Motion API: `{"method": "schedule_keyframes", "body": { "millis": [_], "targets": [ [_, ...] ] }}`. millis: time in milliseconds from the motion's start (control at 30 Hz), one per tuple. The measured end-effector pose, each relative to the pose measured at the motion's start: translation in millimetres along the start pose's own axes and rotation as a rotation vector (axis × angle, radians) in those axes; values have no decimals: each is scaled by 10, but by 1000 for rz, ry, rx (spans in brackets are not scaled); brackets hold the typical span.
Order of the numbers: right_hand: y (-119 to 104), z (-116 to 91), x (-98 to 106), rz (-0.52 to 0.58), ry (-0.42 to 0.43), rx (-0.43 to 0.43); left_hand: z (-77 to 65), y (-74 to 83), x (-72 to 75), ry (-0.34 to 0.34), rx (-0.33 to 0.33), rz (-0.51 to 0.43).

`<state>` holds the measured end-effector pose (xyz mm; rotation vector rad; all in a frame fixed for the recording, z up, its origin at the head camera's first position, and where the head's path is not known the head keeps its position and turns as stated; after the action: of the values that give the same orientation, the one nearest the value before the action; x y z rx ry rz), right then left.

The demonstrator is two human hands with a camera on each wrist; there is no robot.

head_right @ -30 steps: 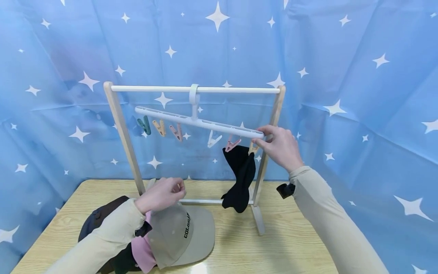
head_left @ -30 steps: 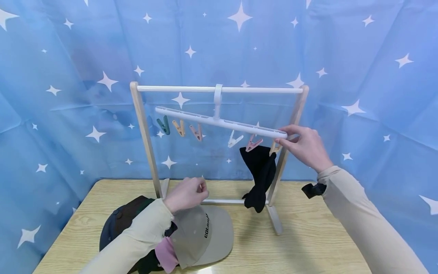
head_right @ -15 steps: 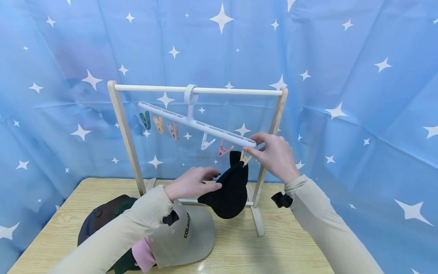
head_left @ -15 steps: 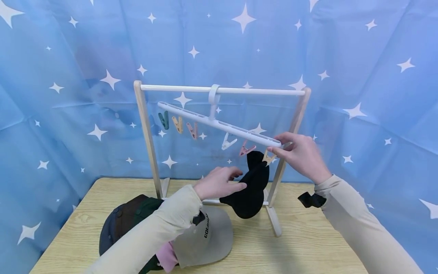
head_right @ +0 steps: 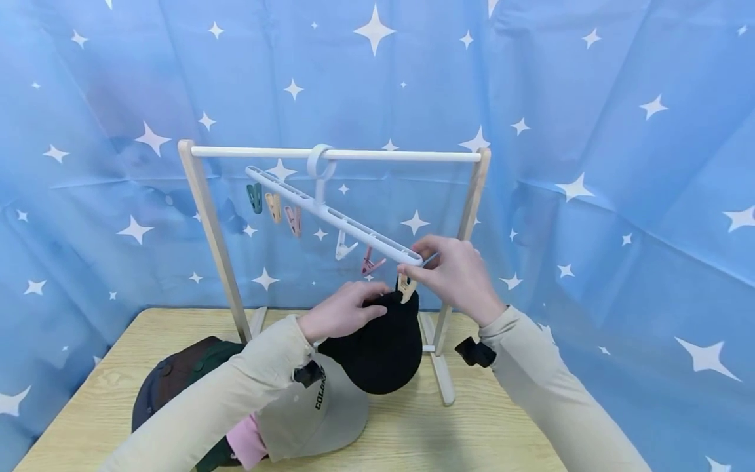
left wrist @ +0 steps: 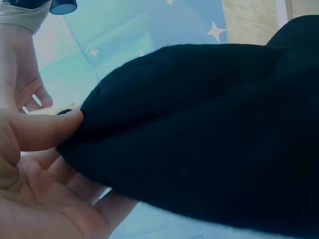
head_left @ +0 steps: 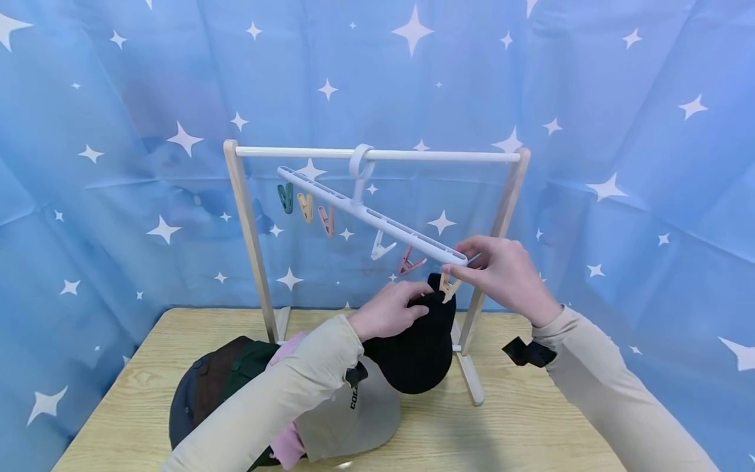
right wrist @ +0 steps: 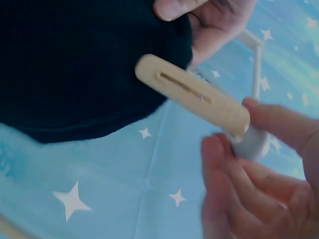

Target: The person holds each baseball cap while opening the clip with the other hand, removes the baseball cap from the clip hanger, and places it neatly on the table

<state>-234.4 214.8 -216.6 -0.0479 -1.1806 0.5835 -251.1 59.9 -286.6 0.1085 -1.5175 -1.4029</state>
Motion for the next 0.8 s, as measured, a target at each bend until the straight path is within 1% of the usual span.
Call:
{"method": "schedule_keyframes", "body": {
  "millis": [133, 200, 300, 400, 467, 567, 667, 800],
  "targets": [
    [23, 16, 10, 187, -214, -60, -34, 12, 35, -27, -30, -65],
    [49, 8, -10, 286, -315, -72, -52, 10, 45, -35, -42, -96],
    [60, -22, -85, 418, -437, -22, -76, 16, 55, -35, -48, -126],
    [49, -59, -152, 482, -494, 14, -92, 21, 67, -28, -59, -132],
    [46, -81, -173, 482, -490, 28, -97, 21, 74, -20, -67, -127],
    [45, -101, -169, 414, -427, 45, -107, 16, 83, -9, -73, -130],
    [33, -109, -148, 322, -352, 75, -115, 11, 96, 5, -81, -130],
    [10, -126, -111, 233, -265, 88, -124, 16, 122, 18, -83, -132]
  ]
}}
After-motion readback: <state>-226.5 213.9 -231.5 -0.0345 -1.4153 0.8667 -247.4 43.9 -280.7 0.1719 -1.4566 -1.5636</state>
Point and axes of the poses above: each hand's wrist, its own z-axis towards the middle knuckle, its own x-axis out of the back of the hand, y = z × x, the point moved 4 cm from there along z, towards the middle knuckle, and after that the axes turned 11 degrees about -z, right-handed, at the moved point
